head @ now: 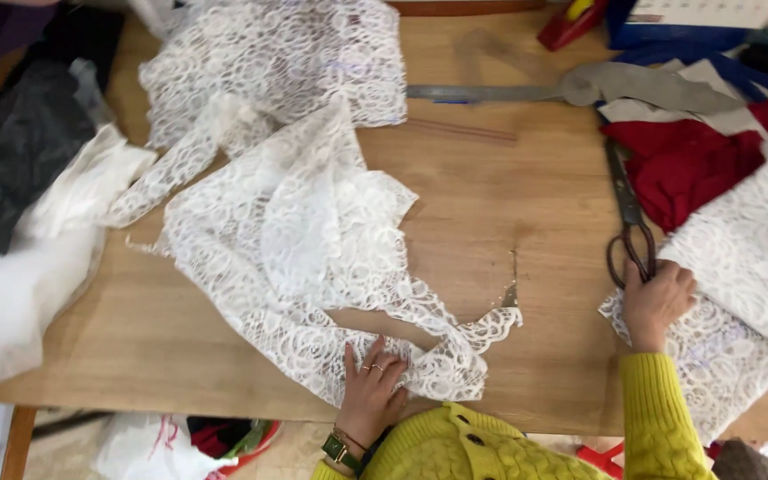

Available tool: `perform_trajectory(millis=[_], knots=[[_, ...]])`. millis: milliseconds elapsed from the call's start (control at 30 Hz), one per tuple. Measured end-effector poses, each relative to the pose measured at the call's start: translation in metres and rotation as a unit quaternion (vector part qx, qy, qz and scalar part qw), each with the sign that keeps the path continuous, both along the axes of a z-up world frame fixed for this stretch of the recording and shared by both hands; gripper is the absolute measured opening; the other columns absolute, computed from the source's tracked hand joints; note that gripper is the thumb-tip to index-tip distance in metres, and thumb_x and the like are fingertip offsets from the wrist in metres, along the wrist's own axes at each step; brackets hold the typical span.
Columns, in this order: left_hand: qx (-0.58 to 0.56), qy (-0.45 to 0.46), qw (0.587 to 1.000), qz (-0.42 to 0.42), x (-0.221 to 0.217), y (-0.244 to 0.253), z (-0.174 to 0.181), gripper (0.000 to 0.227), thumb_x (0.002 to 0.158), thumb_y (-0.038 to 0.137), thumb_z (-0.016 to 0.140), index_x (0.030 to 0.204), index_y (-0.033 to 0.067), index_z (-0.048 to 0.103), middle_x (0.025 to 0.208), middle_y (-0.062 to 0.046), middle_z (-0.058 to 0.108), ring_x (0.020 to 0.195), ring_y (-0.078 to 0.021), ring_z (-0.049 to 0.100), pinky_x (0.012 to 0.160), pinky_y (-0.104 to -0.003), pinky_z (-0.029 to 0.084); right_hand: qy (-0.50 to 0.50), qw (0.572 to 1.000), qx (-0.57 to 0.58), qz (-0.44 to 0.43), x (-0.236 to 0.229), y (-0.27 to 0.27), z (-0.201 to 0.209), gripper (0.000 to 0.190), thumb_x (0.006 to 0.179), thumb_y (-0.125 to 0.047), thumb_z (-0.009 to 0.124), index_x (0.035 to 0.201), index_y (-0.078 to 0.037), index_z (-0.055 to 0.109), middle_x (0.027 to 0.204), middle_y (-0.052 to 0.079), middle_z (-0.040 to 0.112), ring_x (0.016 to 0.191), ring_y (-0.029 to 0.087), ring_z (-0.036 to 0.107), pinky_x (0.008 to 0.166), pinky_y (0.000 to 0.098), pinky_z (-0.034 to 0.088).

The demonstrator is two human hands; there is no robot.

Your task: The person measures and marks a white lace fabric on a wooden table using a ruler and a blue pen. They then use scissors to cut the lace along the marked lines, separating a rectangular piece from the main fabric. The person handles the cut pieces and the remaining fabric on the table.

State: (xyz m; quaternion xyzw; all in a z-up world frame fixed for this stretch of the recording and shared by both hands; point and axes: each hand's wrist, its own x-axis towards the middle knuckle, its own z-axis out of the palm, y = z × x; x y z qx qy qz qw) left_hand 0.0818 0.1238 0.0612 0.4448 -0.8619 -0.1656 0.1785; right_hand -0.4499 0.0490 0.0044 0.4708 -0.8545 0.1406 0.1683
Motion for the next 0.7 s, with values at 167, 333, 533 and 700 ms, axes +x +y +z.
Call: perform_trajectory(millis=[167, 333, 533, 700], knots=[[-0.026, 0.049, 0.998, 0.042, 0.027, 0.011, 0.014, 0.023, 0.076, 0.004, 0.066, 0.095, 0.0162, 0.066, 0.1, 0.001, 0.069, 0.129, -0.0305, 0.057, 0.114, -0.075, 0.013, -0.002, 0.995, -0.07, 0.07, 0.059, -0.023, 0.015, 0.059, 0.096, -0.036, 0.074, 0.145, -0.006, 0.06, 0.127, 0.026, 0.055, 0.107, 0.049, 0.05, 0.079, 0.0635, 0.039], [-0.014, 0.117, 0.991, 0.068, 0.087, 0.015, 0.038, 0.023, 0.076, 0.002, 0.064, 0.093, 0.0167, 0.065, 0.098, 0.002, 0.069, 0.127, -0.0324, 0.06, 0.118, -0.072, 0.011, -0.164, 0.919, -0.022, 0.358, 0.246, -0.061, 0.076, 0.047, 0.088, -0.028, 0.074, 0.13, -0.01, 0.065, 0.137, 0.019, 0.06, 0.124, 0.039, 0.053, 0.104, 0.0519, 0.041], [-0.039, 0.285, 0.945, 0.153, 0.196, 0.018, 0.054, 0.039, 0.077, -0.018, 0.048, 0.094, 0.0105, 0.068, 0.109, -0.005, 0.074, 0.125, -0.0323, 0.063, 0.124, -0.065, 0.026, -0.206, 0.861, 0.1, 0.454, 0.401, -0.1, 0.068, 0.088, 0.079, -0.042, 0.08, 0.155, -0.023, 0.04, 0.143, 0.009, 0.049, 0.129, 0.031, 0.044, 0.106, 0.0511, 0.024], [-0.067, 0.491, 0.826, 0.267, 0.313, 0.03, 0.053, 0.008, 0.097, 0.017, 0.06, 0.098, 0.0091, 0.06, 0.108, -0.017, 0.072, 0.108, -0.0363, 0.07, 0.117, -0.06, 0.046, -0.184, 0.88, 0.06, 0.433, 0.321, -0.121, 0.062, 0.019, 0.096, -0.014, 0.067, 0.106, -0.008, 0.081, 0.096, 0.016, 0.078, 0.091, 0.033, 0.074, 0.079, 0.0423, 0.055]])
